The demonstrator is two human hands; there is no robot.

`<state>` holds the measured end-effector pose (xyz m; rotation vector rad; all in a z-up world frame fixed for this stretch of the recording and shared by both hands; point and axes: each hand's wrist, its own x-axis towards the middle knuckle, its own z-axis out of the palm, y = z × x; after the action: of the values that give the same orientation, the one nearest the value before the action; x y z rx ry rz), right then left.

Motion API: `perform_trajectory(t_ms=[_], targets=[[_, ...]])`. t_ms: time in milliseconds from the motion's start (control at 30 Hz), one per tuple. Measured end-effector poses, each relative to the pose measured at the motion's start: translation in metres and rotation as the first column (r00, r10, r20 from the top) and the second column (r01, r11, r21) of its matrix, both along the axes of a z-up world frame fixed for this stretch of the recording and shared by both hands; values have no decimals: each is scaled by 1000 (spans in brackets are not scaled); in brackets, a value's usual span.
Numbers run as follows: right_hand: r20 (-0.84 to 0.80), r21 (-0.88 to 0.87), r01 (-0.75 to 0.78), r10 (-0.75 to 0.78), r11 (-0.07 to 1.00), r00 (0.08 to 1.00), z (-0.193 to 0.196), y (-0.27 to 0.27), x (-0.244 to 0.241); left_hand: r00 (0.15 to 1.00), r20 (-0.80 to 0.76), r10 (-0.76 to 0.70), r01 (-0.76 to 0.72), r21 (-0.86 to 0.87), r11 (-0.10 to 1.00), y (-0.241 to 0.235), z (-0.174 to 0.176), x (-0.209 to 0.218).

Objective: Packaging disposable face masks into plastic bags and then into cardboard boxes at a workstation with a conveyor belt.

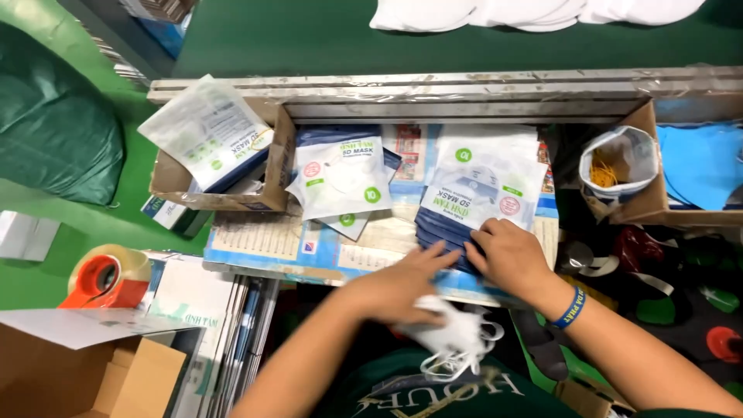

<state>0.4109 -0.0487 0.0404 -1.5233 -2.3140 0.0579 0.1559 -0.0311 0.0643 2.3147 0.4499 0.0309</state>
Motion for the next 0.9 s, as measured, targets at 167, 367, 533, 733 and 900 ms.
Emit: perform_trajectory(t_ms=[167, 367, 533, 733, 900], targets=[[48, -7, 53, -53, 999, 997, 1, 15, -2, 985, -162, 65, -49, 100, 994, 6, -32, 40], [-24, 3, 37, -37, 999, 999, 34, 35, -24, 957, -283, 61, -19, 148, 989, 7, -44, 42], [-334, 50, 41, -22, 998, 942, 67, 38, -25, 996, -15, 87, -84, 143, 986, 46, -3, -2], [-584, -424, -87, -199, 901, 787, 91, 42, -15, 788, 397, 471, -28, -741, 671, 65, 37, -38], [-511, -459, 65, -323, 886, 796, 117, 32, -40, 831, 333, 446, -367, -274, 889, 58, 71, -36]])
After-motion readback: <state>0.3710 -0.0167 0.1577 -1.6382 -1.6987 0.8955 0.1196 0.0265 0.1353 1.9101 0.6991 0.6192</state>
